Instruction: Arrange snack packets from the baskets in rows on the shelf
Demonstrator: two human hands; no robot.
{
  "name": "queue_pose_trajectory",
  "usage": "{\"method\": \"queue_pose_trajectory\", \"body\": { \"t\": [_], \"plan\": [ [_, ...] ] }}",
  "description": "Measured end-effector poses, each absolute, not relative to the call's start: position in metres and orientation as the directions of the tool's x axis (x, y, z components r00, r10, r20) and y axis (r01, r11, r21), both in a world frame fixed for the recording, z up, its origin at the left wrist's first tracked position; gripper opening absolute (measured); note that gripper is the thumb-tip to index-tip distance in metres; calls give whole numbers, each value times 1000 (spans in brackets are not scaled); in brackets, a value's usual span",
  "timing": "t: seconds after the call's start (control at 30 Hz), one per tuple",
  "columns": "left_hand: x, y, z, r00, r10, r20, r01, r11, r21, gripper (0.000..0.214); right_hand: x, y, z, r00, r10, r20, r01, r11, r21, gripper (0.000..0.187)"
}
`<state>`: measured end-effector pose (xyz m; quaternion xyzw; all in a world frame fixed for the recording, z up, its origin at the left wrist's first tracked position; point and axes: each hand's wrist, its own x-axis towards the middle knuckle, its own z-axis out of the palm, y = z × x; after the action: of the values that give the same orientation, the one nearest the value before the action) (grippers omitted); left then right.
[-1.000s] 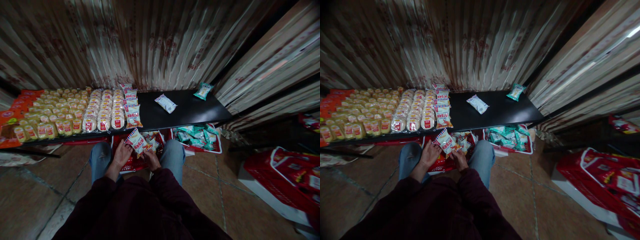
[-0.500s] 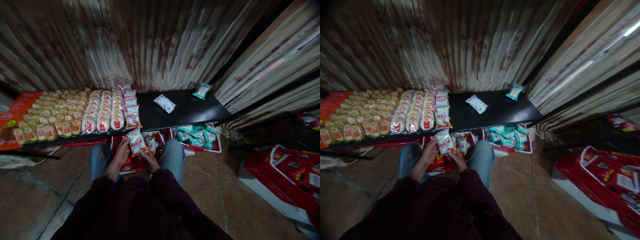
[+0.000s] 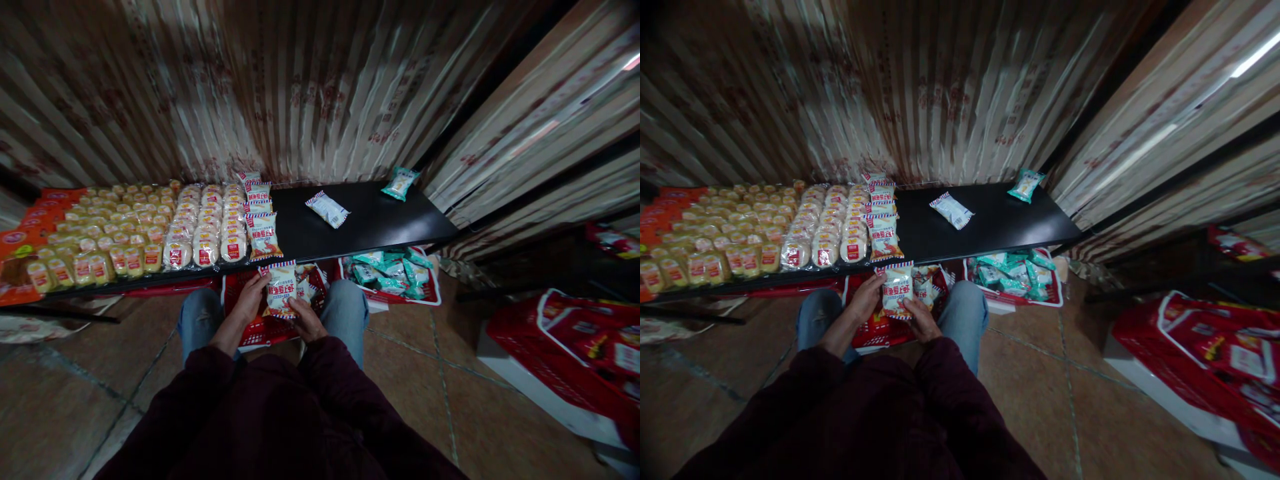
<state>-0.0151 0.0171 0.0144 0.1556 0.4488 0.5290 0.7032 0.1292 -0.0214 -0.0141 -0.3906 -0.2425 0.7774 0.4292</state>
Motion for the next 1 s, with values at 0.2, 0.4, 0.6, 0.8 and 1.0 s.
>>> {"method": "queue_pose_trajectory", "body": {
  "t": [0.2,0.4,0.6,0.8,1.0],
  "plan": [
    [-5,24,18,76,898,-433,-518,407,752,28,131,-21,-15,-292,881,-373,-492,-472,-731,41],
    [4,28,23,5,920,-392,-465,349,814,25,136,-19,-12,-220,895,-387,-528,-443,-724,40],
    [9,20,7,-145,941,-306,-277,258,926,30,146,-13,-19,-137,912,-386,-617,-383,-688,39],
    [18,-2,10,-100,995,-29,37,32,999,33,150,-12,-23,-119,930,-348,-614,-344,-710,41],
    [28,-12,15,-21,1000,10,114,-8,993,31,150,-14,-18,-57,951,-304,-553,-284,-783,45]
  ]
}}
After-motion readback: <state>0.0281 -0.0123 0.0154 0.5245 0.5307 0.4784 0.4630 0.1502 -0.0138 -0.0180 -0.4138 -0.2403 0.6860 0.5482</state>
